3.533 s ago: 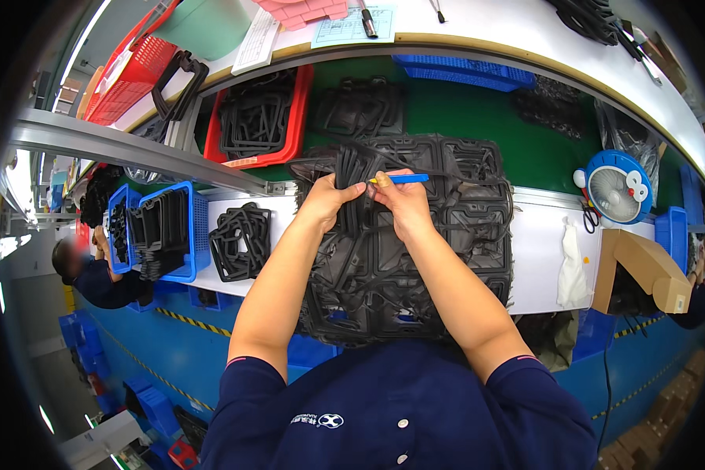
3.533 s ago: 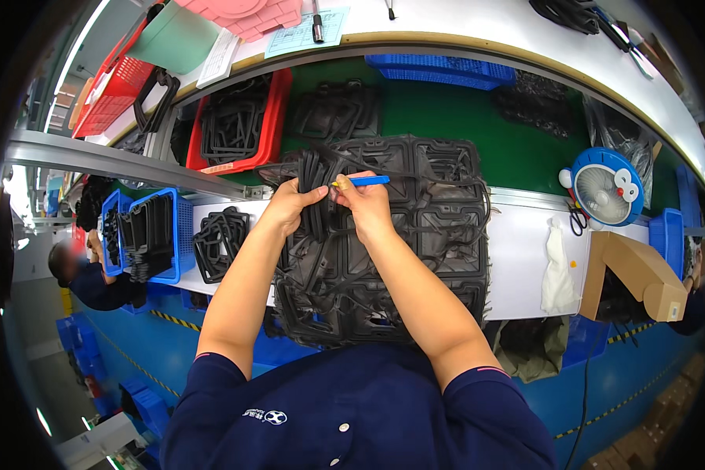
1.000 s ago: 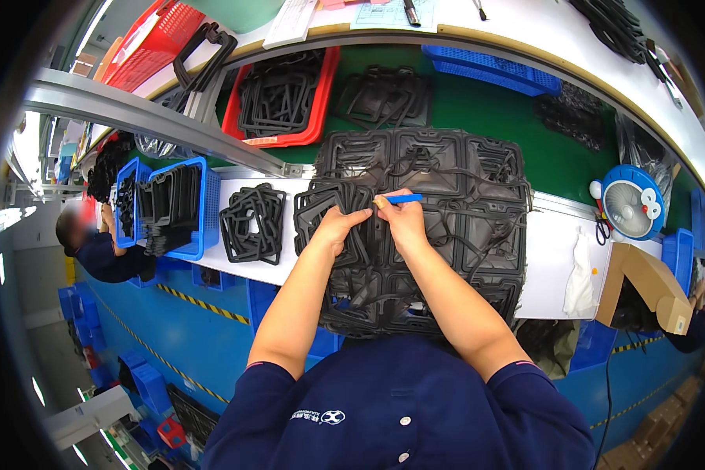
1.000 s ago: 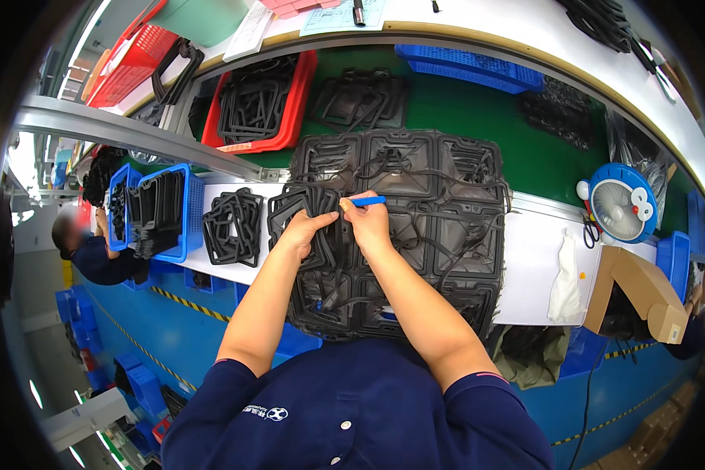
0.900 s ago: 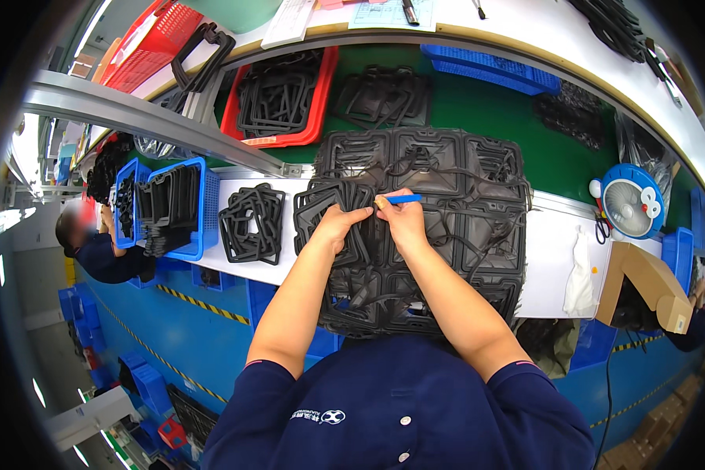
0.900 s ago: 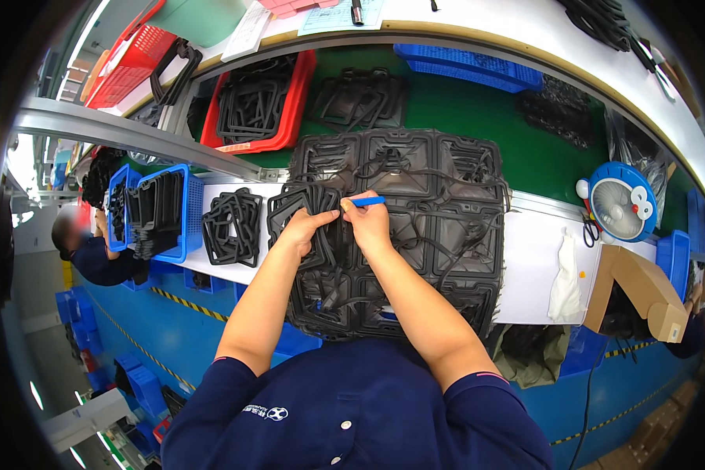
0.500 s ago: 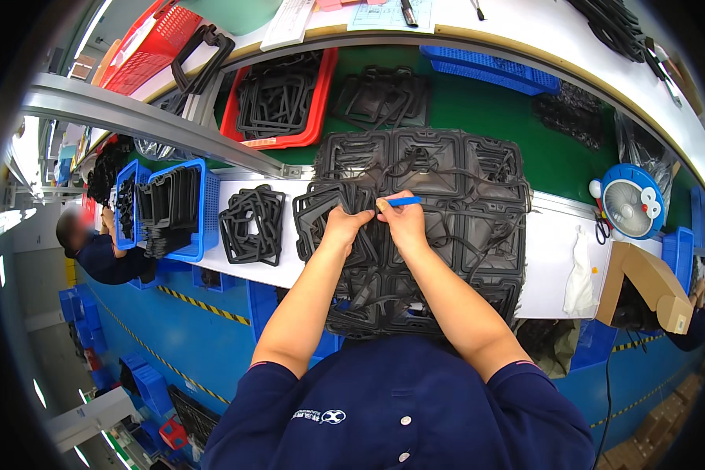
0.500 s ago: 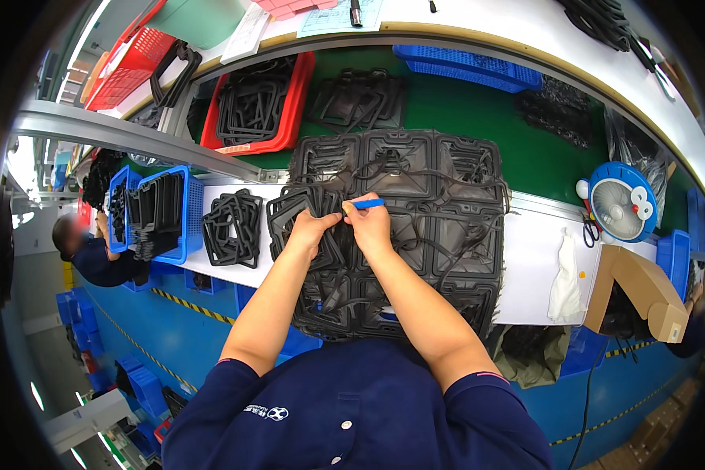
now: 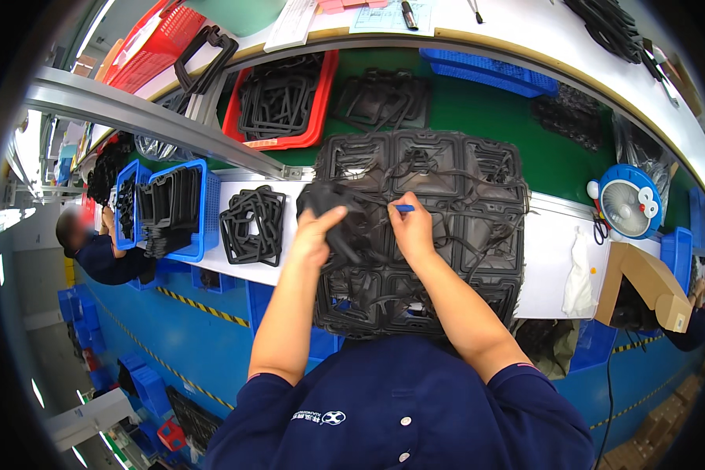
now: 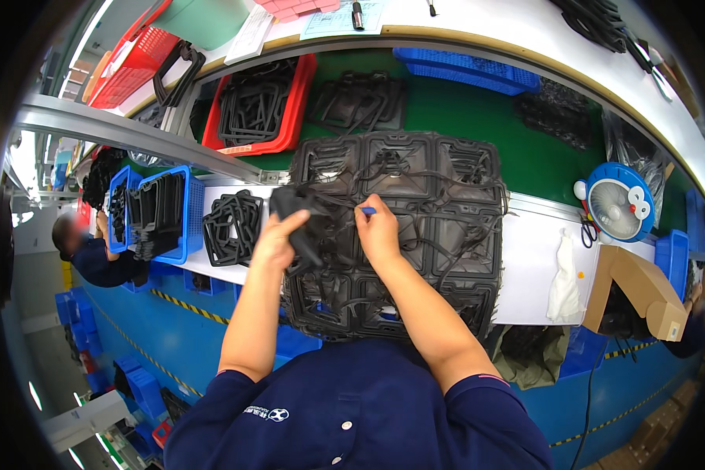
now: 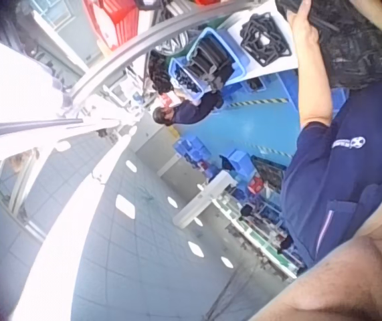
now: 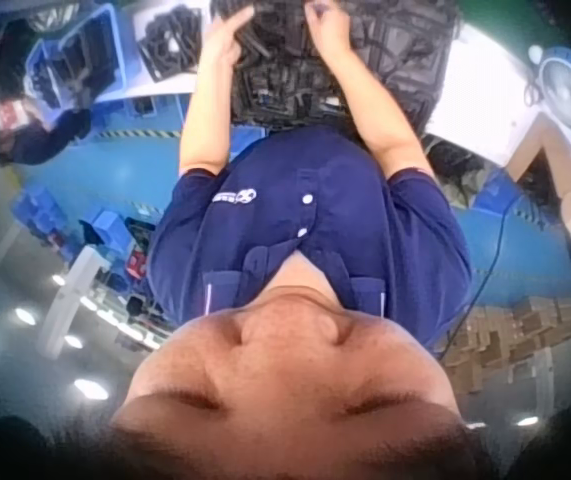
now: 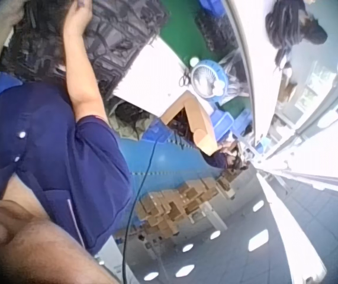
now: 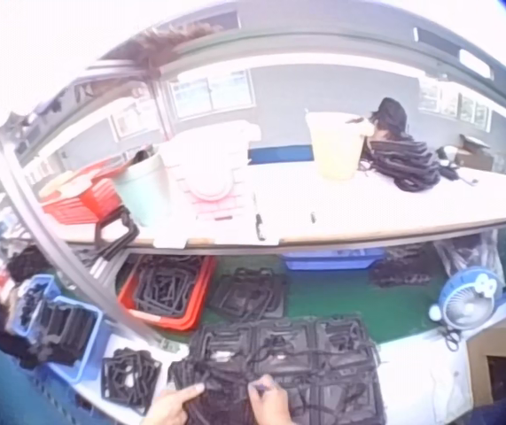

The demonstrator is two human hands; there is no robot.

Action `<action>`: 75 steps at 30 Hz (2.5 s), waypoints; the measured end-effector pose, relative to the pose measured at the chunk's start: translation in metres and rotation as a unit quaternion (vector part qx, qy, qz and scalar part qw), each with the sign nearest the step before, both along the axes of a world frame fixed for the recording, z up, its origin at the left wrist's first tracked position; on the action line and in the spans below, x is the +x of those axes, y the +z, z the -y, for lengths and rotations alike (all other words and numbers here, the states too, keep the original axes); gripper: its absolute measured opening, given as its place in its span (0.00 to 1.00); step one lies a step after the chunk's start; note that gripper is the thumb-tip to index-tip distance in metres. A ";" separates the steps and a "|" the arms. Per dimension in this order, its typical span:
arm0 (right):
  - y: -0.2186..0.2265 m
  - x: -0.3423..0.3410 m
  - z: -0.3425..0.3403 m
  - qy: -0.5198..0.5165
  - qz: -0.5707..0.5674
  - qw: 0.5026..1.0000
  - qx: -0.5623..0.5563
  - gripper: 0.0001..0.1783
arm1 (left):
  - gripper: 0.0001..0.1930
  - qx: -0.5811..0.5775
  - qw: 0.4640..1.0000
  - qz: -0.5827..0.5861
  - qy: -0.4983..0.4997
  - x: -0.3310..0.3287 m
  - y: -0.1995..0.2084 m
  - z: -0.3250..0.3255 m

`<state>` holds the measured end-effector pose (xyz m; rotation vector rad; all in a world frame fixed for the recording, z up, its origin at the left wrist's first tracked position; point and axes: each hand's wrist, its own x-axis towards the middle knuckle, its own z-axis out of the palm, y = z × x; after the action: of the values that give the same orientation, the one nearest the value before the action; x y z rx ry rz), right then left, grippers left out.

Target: The person cleans the edges of black plastic industrial molds with a blue-handled utility pick.

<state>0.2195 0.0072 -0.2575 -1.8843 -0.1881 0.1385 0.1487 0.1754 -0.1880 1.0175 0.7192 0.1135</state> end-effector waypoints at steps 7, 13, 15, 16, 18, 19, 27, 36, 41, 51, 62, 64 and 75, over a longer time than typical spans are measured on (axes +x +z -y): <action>0.039 0.031 0.162 -0.171 0.086 0.977 -0.098 0.02 | 0.21 -0.206 0.948 0.235 0.054 -0.088 0.090 -0.093; 0.040 0.006 0.360 -0.334 0.075 0.939 -0.036 0.07 | 0.18 -0.033 0.978 0.195 0.063 -0.044 0.111 -0.087; 0.050 -0.019 0.376 -0.316 0.023 0.948 0.016 0.09 | 0.18 0.101 0.983 0.151 0.012 0.003 0.116 -0.064; 0.061 -0.030 0.365 -0.319 0.016 0.947 0.033 0.10 | 0.19 0.137 0.981 0.133 -0.016 0.028 0.116 -0.055; 0.063 -0.049 0.359 -0.316 -0.006 0.947 0.055 0.09 | 0.20 0.243 0.957 0.122 -0.097 0.077 0.109 -0.045; 0.062 -0.056 0.357 -0.313 -0.022 0.947 0.068 0.09 | 0.20 0.325 0.929 0.097 -0.148 0.102 0.104 -0.042; 0.038 -0.091 0.345 -0.271 -0.116 0.948 0.118 0.09 | 0.18 0.803 0.505 0.015 -0.316 0.259 -0.008 -0.016; 0.057 -0.101 0.362 -0.267 -0.182 0.932 0.165 0.10 | 0.23 0.809 0.490 -0.066 -0.317 0.257 -0.100 0.003; 0.076 -0.130 0.409 -0.267 -0.294 0.893 0.215 0.11 | 0.33 0.843 0.491 -0.005 -0.221 0.227 -0.073 -0.020; 0.170 -0.255 0.556 -0.426 -0.154 0.871 0.191 0.14 | 0.09 0.642 0.662 0.193 -0.335 0.055 -0.049 0.140; 0.194 -0.271 0.623 -0.441 -0.031 0.872 0.209 0.07 | 0.09 0.356 0.679 0.089 -0.636 -0.045 -0.063 0.295; 0.186 -0.279 0.647 -0.501 0.008 0.847 0.177 0.05 | 0.11 0.403 0.684 0.187 -0.579 -0.054 -0.080 0.302; 0.136 -0.303 0.739 -0.614 0.084 0.766 0.171 0.07 | 0.13 0.305 0.767 -0.010 -0.564 -0.052 -0.081 0.334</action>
<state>-0.0834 -0.7323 -0.1214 -1.3203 0.8632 -0.9062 0.0970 -0.1581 -0.2694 1.9402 -0.0456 -0.7697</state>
